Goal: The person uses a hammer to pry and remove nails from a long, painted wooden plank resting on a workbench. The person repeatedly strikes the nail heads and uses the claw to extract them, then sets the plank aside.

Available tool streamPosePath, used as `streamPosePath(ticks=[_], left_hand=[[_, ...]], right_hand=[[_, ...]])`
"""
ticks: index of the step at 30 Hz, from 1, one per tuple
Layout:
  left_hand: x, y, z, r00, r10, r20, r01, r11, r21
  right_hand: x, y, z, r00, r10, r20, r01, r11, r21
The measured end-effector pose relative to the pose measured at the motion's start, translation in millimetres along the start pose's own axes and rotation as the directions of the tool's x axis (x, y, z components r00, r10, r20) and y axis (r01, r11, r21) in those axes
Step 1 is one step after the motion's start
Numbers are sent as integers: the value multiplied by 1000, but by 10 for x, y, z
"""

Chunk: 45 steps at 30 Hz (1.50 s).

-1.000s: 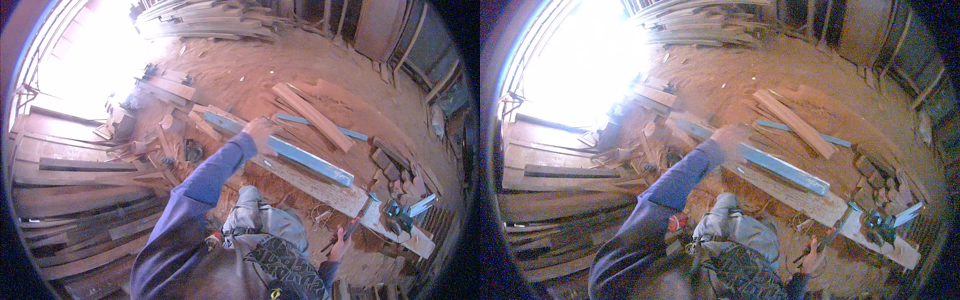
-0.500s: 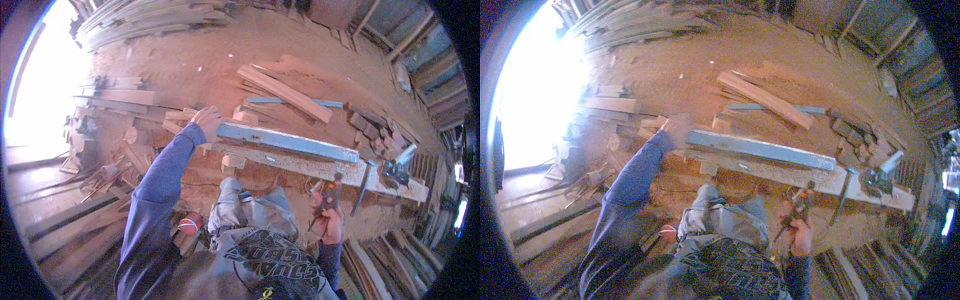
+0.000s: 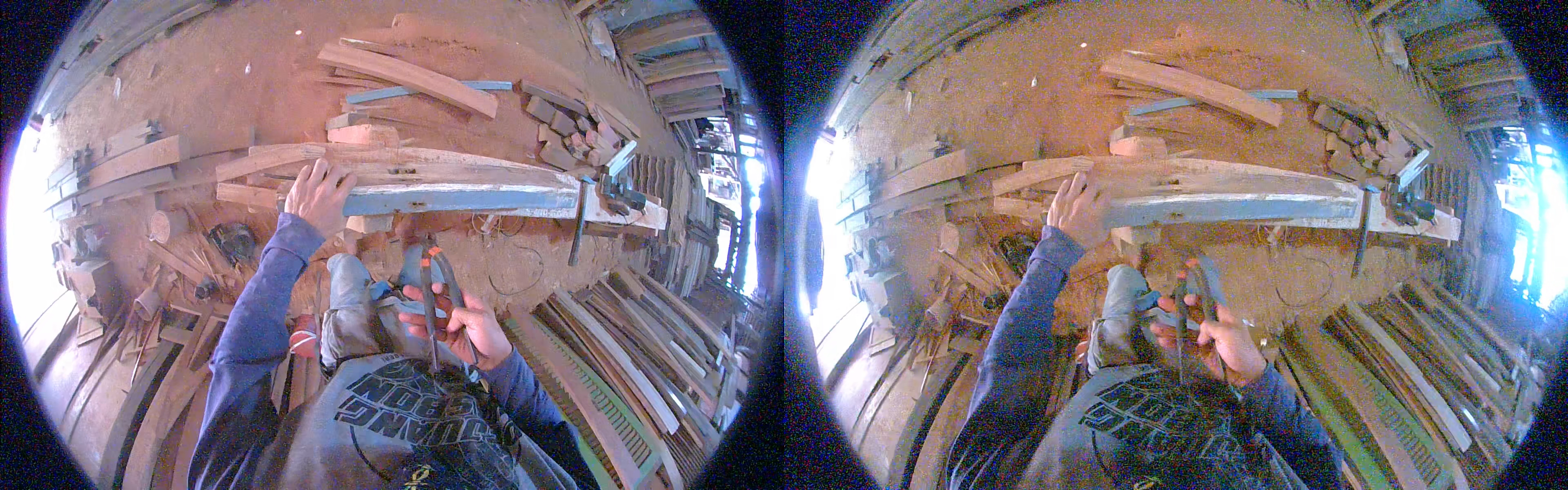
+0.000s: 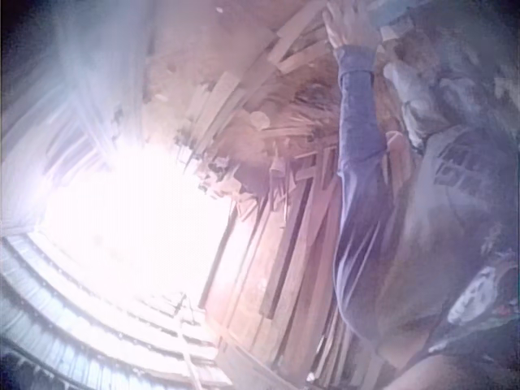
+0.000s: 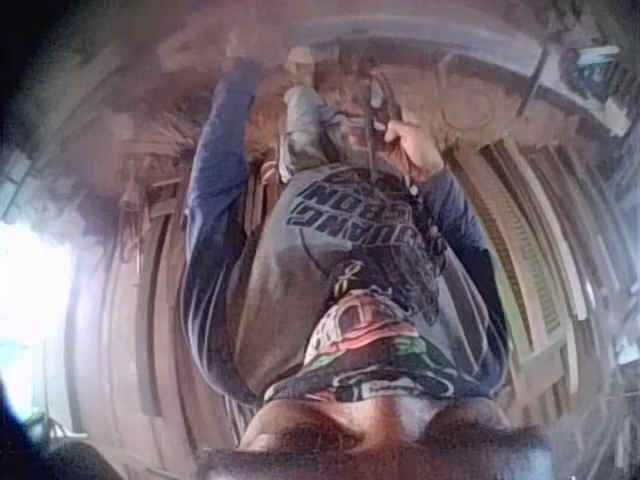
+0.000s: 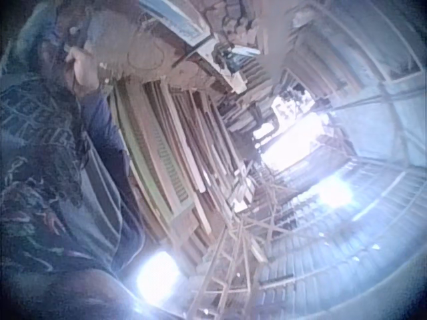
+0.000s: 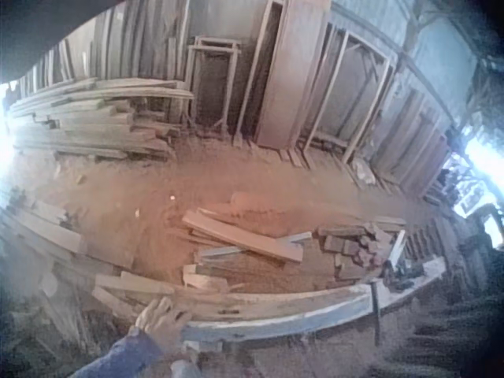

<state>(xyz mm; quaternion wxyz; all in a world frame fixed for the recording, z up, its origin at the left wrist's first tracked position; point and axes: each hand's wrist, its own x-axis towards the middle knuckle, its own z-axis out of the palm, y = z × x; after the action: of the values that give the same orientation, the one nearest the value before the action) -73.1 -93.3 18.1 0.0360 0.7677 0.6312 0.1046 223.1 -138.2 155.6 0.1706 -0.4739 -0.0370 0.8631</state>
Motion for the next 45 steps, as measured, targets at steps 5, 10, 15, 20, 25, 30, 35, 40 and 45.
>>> streamPosePath(ticks=[5, 10, 15, 20, 25, 30, 35, 40, 45], left_hand=[[-9, 12, 40, 1000, 13, -22, -12, 999, 30], [-37, 0, 96, 999, -8, -37, 7, 1000, -28], [-31, -10, 140, 1000, 7, -14, -7, 1000, -22], [-24, -1, 129, 999, 9, -49, -8, 1000, 8], [-39, 4, 120, 1000, -2, -18, 2, 1000, 2], [-29, -14, 168, 1000, 15, -18, -15, 1000, 10], [-31, -14, 158, 999, 26, -34, -24, 999, 32], [-30, -17, 156, 1000, 13, -1, -13, 997, 78], [-66, 2, 221, 1000, -1, -27, 2, 999, 54]], right_hand=[[199, -155, 130, 999, 25, 36, -29, 993, 112], [299, -232, 233, 998, 58, 10, -59, 991, 124], [326, -281, 298, 998, 65, -20, -63, 991, 115], [379, -336, 341, 998, 68, -19, -65, 990, 126], [412, -400, 353, 995, 95, -34, -89, 983, 158], [491, -593, 265, 985, 155, 79, -166, 970, 176], [615, -804, 204, 956, 202, 213, -269, 894, 359], [722, -986, 207, 944, 257, 208, -329, 788, 521], [840, -1051, 158, 941, 315, 125, -320, 705, 634]])
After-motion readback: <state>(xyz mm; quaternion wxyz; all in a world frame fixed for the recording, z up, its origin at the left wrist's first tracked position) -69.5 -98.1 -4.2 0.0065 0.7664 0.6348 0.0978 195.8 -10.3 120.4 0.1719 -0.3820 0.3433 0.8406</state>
